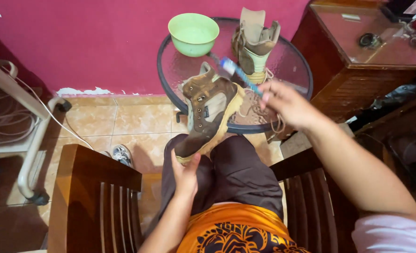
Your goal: Cleaning a brown leather boot using a toothbrush and a bowl of liquid on a small table.
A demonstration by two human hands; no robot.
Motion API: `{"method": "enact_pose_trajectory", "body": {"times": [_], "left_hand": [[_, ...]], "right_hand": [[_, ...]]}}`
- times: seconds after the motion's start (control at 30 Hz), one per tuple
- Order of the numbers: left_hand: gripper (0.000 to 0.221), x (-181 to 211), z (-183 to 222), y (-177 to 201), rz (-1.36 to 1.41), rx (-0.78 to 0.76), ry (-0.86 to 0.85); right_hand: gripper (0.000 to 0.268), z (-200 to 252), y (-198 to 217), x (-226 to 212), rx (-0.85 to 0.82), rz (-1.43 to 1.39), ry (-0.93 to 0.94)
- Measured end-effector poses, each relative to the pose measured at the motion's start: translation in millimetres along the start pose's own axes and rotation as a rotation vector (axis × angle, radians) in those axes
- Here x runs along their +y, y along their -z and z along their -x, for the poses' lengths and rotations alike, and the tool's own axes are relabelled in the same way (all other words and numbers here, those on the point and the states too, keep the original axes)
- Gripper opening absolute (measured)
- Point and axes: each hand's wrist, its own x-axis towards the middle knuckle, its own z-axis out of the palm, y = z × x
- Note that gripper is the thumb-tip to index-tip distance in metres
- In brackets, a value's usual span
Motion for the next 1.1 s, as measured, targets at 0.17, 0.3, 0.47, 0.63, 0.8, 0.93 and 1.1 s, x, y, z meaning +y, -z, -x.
{"method": "enact_pose_trajectory", "body": {"times": [0.17,0.3,0.47,0.63,0.8,0.93,1.1], "left_hand": [[0.067,13.5,-0.4,-8.0,-0.018,-0.016,-0.061],[0.07,7.4,-2.7,-6.2,-0.04,-0.027,-0.085],[0.071,17.0,-1.1,-7.5,-0.091,-0.011,-0.054],[0.065,21.2,-1.1,-8.1,-0.107,-0.017,-0.056],[0.07,17.2,-4.8,-4.1,-0.112,-0.037,-0.051],[0.069,9.0,-11.7,1.2,-0.108,-0.046,-0.052],[0.07,13.2,-6.5,1.4,-0.169,-0.066,-0.11]], "right_hand": [[0.031,43.6,-24.3,27.5,-0.038,0.338,0.204],[0.034,54.5,-45.3,22.7,-0.017,0.538,0.431],[0.042,34.0,-17.3,82.2,0.138,0.884,0.494],[0.039,56.5,-37.2,69.1,0.045,0.845,0.513],[0.033,39.9,4.6,71.5,0.173,1.019,0.509],[0.043,46.6,-11.9,105.6,0.099,0.94,0.54],[0.037,39.5,-10.4,102.6,0.134,0.956,0.598]]}}
